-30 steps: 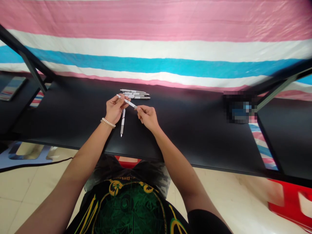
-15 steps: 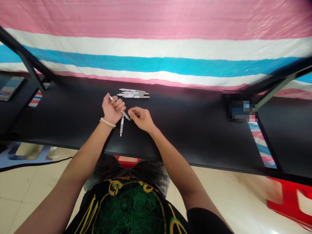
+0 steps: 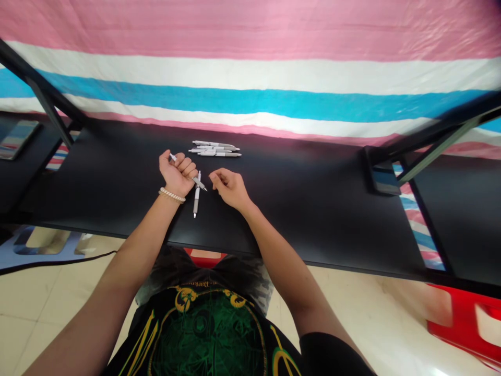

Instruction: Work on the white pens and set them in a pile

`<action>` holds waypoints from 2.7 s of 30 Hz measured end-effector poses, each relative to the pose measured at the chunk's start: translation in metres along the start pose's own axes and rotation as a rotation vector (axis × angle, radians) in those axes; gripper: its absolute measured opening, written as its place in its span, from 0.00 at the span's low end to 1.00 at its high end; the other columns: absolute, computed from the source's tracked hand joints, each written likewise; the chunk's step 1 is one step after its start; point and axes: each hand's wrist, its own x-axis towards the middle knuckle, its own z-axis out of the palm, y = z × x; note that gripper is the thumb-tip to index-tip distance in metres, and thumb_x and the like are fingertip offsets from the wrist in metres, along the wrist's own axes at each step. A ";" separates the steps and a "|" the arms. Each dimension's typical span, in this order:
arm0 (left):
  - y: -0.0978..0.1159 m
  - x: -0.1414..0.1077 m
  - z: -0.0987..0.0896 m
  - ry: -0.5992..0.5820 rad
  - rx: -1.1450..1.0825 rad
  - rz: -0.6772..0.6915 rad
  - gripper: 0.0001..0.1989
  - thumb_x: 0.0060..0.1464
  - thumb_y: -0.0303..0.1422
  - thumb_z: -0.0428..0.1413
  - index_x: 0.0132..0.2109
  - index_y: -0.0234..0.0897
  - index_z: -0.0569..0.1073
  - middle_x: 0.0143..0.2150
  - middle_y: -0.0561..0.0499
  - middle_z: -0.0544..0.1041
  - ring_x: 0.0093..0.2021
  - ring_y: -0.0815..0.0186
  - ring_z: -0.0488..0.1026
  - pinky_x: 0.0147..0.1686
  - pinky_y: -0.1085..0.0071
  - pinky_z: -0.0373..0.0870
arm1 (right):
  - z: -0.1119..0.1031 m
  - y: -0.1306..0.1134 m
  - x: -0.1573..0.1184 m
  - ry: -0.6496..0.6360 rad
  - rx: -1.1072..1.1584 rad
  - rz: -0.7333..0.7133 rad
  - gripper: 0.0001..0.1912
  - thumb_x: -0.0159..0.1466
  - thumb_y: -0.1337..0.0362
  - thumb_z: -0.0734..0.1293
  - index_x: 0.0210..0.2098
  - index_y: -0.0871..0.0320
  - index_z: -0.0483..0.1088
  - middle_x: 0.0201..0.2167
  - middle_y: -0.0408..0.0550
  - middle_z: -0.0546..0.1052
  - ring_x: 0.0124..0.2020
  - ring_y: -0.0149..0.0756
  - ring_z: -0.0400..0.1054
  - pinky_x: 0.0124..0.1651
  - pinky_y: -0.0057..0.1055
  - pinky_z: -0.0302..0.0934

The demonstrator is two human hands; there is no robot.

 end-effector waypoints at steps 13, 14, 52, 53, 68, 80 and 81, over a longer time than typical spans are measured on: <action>-0.006 -0.003 0.007 -0.034 0.076 -0.016 0.25 0.67 0.47 0.40 0.23 0.39 0.52 0.19 0.59 0.46 0.15 0.73 0.49 0.17 0.75 0.52 | 0.003 0.002 -0.003 -0.059 -0.081 -0.120 0.20 0.64 0.54 0.70 0.52 0.57 0.68 0.29 0.40 0.76 0.24 0.28 0.66 0.31 0.27 0.61; -0.007 -0.003 0.009 -0.028 0.104 -0.015 0.26 0.67 0.49 0.40 0.23 0.39 0.54 0.19 0.59 0.47 0.16 0.73 0.51 0.18 0.75 0.55 | 0.003 0.002 -0.003 -0.068 -0.079 -0.123 0.20 0.64 0.55 0.70 0.51 0.57 0.68 0.29 0.40 0.76 0.24 0.28 0.67 0.31 0.27 0.61; -0.037 -0.129 -0.012 0.085 1.283 0.817 0.03 0.56 0.30 0.59 0.35 0.45 0.76 0.41 0.48 0.79 0.38 0.60 0.77 0.41 0.61 0.76 | -0.011 0.014 0.004 0.269 -0.438 0.015 0.10 0.66 0.68 0.63 0.42 0.57 0.75 0.44 0.54 0.76 0.39 0.41 0.70 0.47 0.38 0.66; -0.044 -0.157 -0.028 0.057 1.377 0.773 0.04 0.56 0.31 0.58 0.34 0.46 0.76 0.40 0.48 0.79 0.38 0.58 0.77 0.41 0.57 0.77 | -0.010 0.014 0.004 0.271 -0.440 0.013 0.10 0.66 0.69 0.62 0.43 0.57 0.75 0.45 0.54 0.76 0.39 0.41 0.70 0.47 0.38 0.66; -0.023 -0.261 -0.211 0.695 2.416 0.006 0.26 0.69 0.45 0.44 0.57 0.25 0.67 0.51 0.26 0.74 0.51 0.42 0.77 0.48 0.51 0.73 | -0.007 0.019 0.004 0.300 -0.483 -0.068 0.10 0.64 0.68 0.62 0.40 0.56 0.75 0.42 0.56 0.74 0.40 0.45 0.70 0.47 0.43 0.67; 0.033 -0.274 -0.210 0.070 2.163 -0.448 0.18 0.70 0.42 0.38 0.37 0.42 0.68 0.36 0.44 0.79 0.40 0.54 0.78 0.42 0.61 0.69 | -0.006 0.019 0.003 0.269 -0.476 -0.065 0.09 0.64 0.69 0.62 0.40 0.56 0.73 0.42 0.55 0.74 0.41 0.45 0.69 0.48 0.42 0.65; 0.036 -0.276 -0.212 0.004 2.177 -0.463 0.19 0.70 0.43 0.39 0.36 0.42 0.68 0.35 0.44 0.79 0.40 0.54 0.78 0.42 0.61 0.69 | -0.006 0.019 0.003 0.264 -0.477 -0.064 0.09 0.64 0.69 0.62 0.40 0.56 0.73 0.42 0.55 0.73 0.41 0.45 0.69 0.48 0.42 0.65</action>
